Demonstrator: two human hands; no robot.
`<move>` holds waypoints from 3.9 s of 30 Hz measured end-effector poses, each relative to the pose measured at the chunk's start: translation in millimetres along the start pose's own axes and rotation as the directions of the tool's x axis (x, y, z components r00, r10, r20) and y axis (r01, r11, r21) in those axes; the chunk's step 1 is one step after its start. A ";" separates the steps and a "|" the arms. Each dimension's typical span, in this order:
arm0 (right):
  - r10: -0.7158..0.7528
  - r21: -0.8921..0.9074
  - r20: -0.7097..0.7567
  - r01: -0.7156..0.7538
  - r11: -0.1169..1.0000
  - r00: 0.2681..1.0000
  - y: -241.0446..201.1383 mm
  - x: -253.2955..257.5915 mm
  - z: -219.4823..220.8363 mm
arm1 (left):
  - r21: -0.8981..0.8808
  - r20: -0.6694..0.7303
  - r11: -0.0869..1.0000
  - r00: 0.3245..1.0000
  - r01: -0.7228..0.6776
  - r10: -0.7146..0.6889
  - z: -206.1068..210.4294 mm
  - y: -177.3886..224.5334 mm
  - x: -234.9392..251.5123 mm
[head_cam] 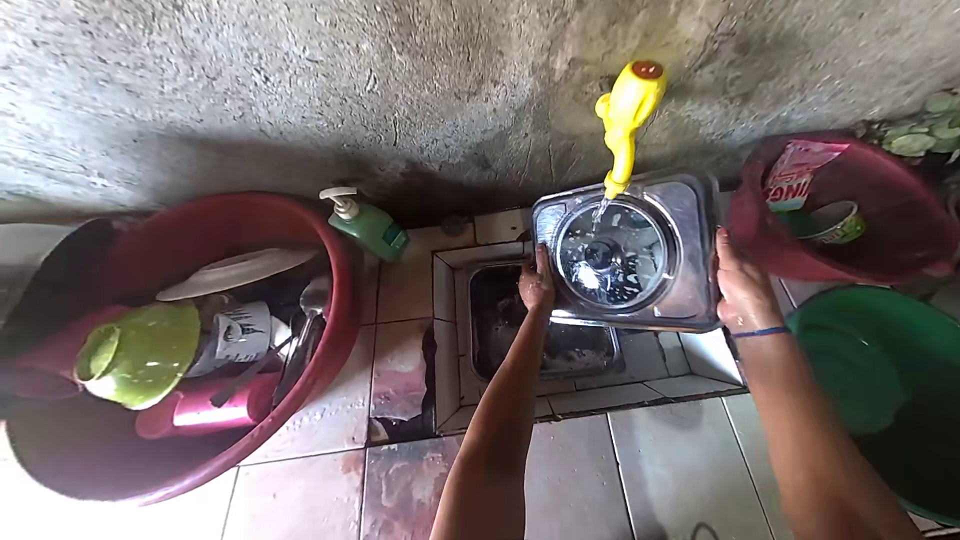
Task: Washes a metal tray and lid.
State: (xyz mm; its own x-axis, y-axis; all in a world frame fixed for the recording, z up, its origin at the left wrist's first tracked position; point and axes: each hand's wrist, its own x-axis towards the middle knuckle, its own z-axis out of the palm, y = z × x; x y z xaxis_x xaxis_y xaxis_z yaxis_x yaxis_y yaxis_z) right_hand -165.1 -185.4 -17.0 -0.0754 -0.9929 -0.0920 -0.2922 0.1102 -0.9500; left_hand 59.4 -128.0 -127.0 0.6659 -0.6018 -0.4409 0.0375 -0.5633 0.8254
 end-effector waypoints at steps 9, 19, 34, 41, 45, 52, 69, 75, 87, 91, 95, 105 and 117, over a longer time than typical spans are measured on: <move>-0.669 -0.330 0.048 0.644 0.690 0.741 -14.8 -76.7 -55.1 | -0.595 0.452 0.754 0.892 0.278 0.027 19.1 46.2 -26.2; -0.538 0.019 -0.087 0.542 0.840 0.838 90.8 -73.4 -34.4 | -0.807 0.342 0.526 0.939 0.269 0.045 -72.2 27.2 -59.1; 0.212 0.484 0.321 -0.352 0.801 0.923 58.0 -98.4 47.7 | 0.697 0.088 0.629 0.912 -0.344 0.401 12.7 20.8 -28.0; 0.167 0.558 0.339 -0.341 0.756 0.926 80.7 -81.9 43.5 | 0.606 0.563 0.403 0.728 -0.686 0.391 65.4 28.9 -67.0; 0.017 0.361 0.246 -0.108 0.926 0.969 83.1 -59.6 39.3 | 0.491 0.504 0.392 0.621 -0.778 0.600 75.7 11.7 -66.0; -0.132 0.169 0.111 0.112 0.979 0.985 75.7 -32.4 -2.3 | 0.564 0.385 0.489 0.736 -0.665 0.557 -1.3 -33.4 -63.7; 0.419 0.211 0.633 -0.666 0.716 0.651 111.9 -96.2 180.6 | 0.624 0.042 0.662 0.864 -0.414 0.501 -179.8 97.0 -109.3; 0.359 0.045 0.603 -0.480 0.876 0.712 109.9 -39.3 156.0 | 0.505 0.084 0.784 0.925 -0.361 0.371 -215.9 65.8 -90.0; -0.115 -0.219 0.433 0.228 0.949 0.894 14.6 -5.4 -3.8 | -0.132 0.210 0.989 0.977 0.063 -0.035 -50.5 -63.4 -23.1; -0.398 -0.462 0.342 0.521 0.718 0.851 -16.4 -34.6 -51.2 | -0.381 0.356 0.912 0.935 0.150 -0.005 23.8 -33.5 -9.2; -0.780 -0.446 0.382 0.838 0.315 0.496 12.5 -74.4 -75.9 | -0.556 0.556 0.765 0.830 0.324 0.053 43.5 24.4 -6.1; -0.579 -0.277 0.198 0.612 0.741 0.791 158.8 -48.5 -29.1 | -0.811 0.450 0.583 0.585 -0.048 0.675 -87.8 -13.8 2.6; 0.087 0.292 0.196 -0.143 0.946 0.977 95.8 32.4 102.0 | -0.532 0.356 0.847 0.904 -0.012 0.236 -140.2 -10.5 -37.5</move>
State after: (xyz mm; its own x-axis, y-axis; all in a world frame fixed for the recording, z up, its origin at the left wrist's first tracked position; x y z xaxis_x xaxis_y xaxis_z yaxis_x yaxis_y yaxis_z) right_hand -98.2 -211.6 -141.4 0.0881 -0.9689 -0.2313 0.0125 0.2333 -0.9723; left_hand 138.5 -20.1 -69.7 0.3459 -0.8786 -0.3293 0.4204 -0.1686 0.8915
